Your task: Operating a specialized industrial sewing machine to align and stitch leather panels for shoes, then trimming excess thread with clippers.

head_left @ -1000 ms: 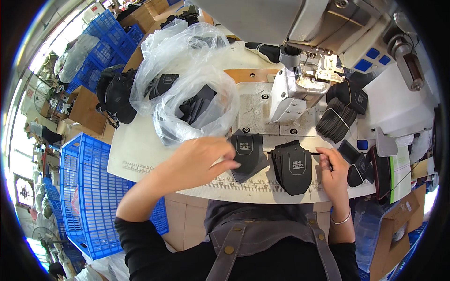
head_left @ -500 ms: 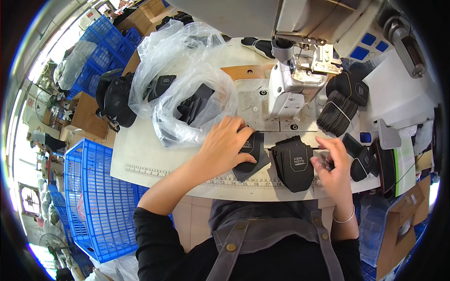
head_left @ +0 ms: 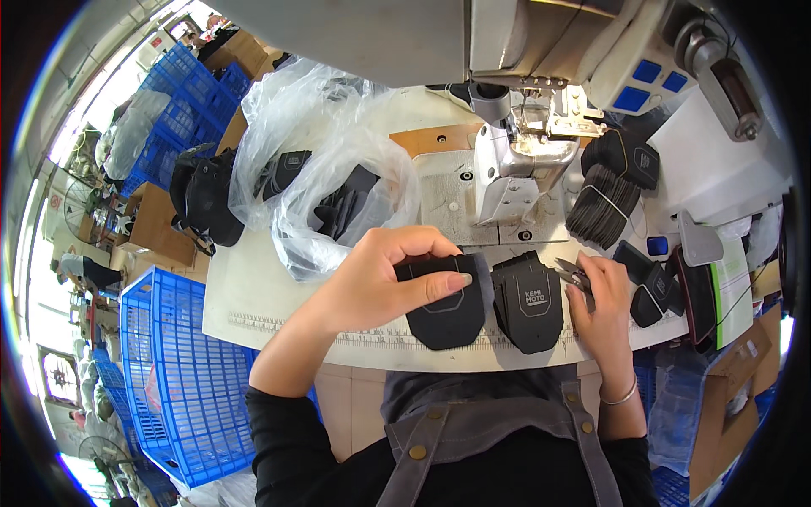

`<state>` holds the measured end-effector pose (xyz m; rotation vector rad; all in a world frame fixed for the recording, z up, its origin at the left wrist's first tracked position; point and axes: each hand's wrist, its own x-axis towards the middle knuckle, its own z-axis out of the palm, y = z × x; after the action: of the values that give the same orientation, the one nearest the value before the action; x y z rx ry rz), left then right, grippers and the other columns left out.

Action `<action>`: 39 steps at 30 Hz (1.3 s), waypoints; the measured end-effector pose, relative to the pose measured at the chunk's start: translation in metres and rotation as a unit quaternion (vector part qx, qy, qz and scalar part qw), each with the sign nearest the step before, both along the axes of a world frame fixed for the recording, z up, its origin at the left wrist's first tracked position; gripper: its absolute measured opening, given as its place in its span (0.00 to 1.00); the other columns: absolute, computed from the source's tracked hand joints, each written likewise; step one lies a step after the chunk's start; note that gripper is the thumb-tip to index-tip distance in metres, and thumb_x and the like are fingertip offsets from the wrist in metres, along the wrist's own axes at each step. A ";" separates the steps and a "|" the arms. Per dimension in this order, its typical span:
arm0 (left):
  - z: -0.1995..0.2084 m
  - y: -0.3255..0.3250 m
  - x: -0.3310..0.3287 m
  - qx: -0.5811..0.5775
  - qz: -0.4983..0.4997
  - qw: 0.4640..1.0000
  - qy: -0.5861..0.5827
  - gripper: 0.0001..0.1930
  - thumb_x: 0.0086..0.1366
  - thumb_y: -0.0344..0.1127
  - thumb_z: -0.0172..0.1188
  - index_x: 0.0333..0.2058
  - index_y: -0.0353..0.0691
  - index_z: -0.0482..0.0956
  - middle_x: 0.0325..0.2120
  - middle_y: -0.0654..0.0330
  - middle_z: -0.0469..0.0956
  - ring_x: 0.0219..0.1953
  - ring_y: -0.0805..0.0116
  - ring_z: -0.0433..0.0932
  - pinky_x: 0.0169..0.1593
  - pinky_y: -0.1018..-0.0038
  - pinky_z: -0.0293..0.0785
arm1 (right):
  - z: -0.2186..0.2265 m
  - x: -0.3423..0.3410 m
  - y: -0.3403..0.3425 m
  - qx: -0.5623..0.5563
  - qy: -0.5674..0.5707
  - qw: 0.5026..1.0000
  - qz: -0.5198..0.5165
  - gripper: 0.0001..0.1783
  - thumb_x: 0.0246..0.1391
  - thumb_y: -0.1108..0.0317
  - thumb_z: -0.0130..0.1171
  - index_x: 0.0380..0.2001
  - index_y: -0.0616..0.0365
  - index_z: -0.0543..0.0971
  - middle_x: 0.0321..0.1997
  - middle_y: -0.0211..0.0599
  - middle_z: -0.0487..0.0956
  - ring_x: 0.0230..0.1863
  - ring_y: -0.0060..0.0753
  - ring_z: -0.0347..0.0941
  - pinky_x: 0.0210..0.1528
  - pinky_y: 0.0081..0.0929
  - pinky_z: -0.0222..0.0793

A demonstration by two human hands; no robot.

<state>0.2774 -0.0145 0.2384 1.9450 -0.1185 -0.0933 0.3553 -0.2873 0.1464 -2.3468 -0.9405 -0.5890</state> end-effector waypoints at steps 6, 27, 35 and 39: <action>0.022 -0.023 -0.001 -0.062 -0.046 0.997 -0.020 0.07 0.56 0.28 0.60 0.31 0.31 0.76 0.26 0.62 0.75 0.29 0.80 0.70 0.33 0.84 0.65 | 0.045 -0.024 0.007 0.206 0.099 0.960 0.164 0.13 0.46 0.75 0.54 0.38 0.63 0.76 0.30 0.38 0.75 0.27 0.30 0.69 0.31 0.25 0.63; 0.018 -0.036 0.025 0.075 -0.079 0.932 -0.345 0.15 0.49 0.21 0.63 0.38 0.31 0.76 0.32 0.57 0.78 0.34 0.74 0.77 0.37 0.81 0.72 | 0.060 -0.030 0.039 0.365 0.514 0.733 0.257 0.06 0.54 0.71 0.55 0.29 0.63 0.72 0.22 0.26 0.71 0.19 0.09 0.66 0.20 0.09 0.61; 0.011 -0.038 0.020 0.013 -0.037 0.962 -0.269 0.13 0.48 0.18 0.63 0.34 0.31 0.71 0.31 0.53 0.78 0.34 0.71 0.78 0.37 0.80 0.74 | 0.056 -0.033 0.039 0.380 0.515 0.721 0.266 0.05 0.54 0.72 0.54 0.29 0.63 0.72 0.22 0.25 0.71 0.19 0.09 0.66 0.20 0.09 0.62; 0.008 -0.037 0.022 0.017 -0.046 0.954 -0.297 0.15 0.48 0.18 0.63 0.33 0.33 0.68 0.31 0.53 0.77 0.34 0.71 0.78 0.37 0.79 0.74 | 0.056 -0.034 0.039 0.377 0.520 0.720 0.265 0.05 0.54 0.72 0.54 0.30 0.63 0.72 0.22 0.25 0.71 0.20 0.09 0.66 0.20 0.09 0.63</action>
<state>0.2989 -0.0514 0.2465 1.9464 -0.6084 0.4349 0.3211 -0.2486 0.2028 -1.1879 -0.5642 0.5113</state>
